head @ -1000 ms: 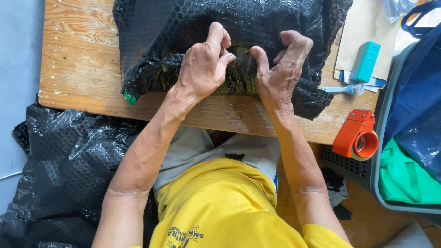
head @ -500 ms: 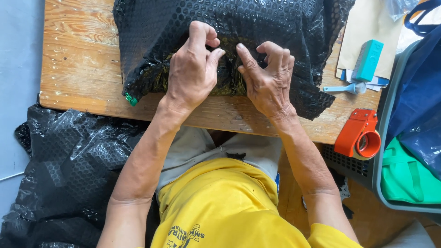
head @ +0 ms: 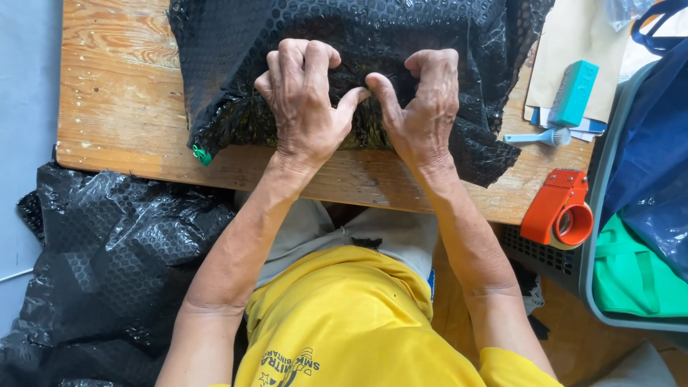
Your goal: The person opens a large black bubble-wrapped package on a wooden workbench using their hands and a small handheld tape dispenser.
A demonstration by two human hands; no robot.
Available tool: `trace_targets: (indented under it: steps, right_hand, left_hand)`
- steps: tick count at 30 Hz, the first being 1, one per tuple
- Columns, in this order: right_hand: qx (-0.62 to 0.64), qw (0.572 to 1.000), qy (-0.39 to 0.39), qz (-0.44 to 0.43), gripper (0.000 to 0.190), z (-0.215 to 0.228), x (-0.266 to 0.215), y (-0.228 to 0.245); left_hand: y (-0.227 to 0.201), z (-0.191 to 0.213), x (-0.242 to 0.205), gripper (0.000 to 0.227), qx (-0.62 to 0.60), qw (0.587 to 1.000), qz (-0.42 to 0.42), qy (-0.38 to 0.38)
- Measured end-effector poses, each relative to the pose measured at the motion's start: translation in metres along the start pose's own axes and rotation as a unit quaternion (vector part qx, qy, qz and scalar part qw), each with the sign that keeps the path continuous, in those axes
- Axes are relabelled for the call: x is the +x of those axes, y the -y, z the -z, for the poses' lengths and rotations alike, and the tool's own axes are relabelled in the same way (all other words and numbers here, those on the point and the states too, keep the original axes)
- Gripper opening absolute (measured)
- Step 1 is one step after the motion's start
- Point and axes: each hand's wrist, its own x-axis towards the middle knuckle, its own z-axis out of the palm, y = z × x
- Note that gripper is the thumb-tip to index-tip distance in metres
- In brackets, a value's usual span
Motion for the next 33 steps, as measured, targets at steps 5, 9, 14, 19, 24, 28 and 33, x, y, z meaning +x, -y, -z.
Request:
trace_targets:
  steps: [5,9,14,19,24,28,33]
  right_hand:
    - [-0.003,1.000,0.019,0.023,0.047,-0.001,0.001,-0.008]
    - [0.044,0.993,0.102,0.028,0.065,0.021,0.000,-0.018]
    - [0.053,0.996,0.066,0.002,0.048,0.019,-0.001,-0.026]
    - [0.071,0.997,0.026,-0.007,0.024,0.018,0.001,-0.026]
    - [0.040,0.996,0.081,0.006,0.038,0.021,-0.002,-0.022]
    - [0.056,0.990,0.127,0.006,0.056,0.030,-0.002,-0.024]
    - [0.082,0.980,0.182,-0.010,0.058,0.035,-0.001,-0.023]
  left_hand:
    - [0.001,0.000,0.000,0.064,-0.013,1.000,-0.001,0.001]
    - [0.002,-0.003,-0.004,0.064,-0.025,1.000,-0.003,-0.005]
    - [-0.002,-0.012,-0.007,0.036,-0.001,0.996,-0.086,-0.027]
    - [0.010,-0.015,-0.012,0.010,-0.010,0.978,-0.209,-0.017]
    - [0.014,-0.011,-0.012,0.024,0.025,0.974,-0.223,-0.042]
    - [0.013,-0.011,-0.014,0.023,0.019,0.977,-0.210,-0.032]
    - [0.013,0.000,-0.010,0.035,0.008,0.978,-0.206,0.026]
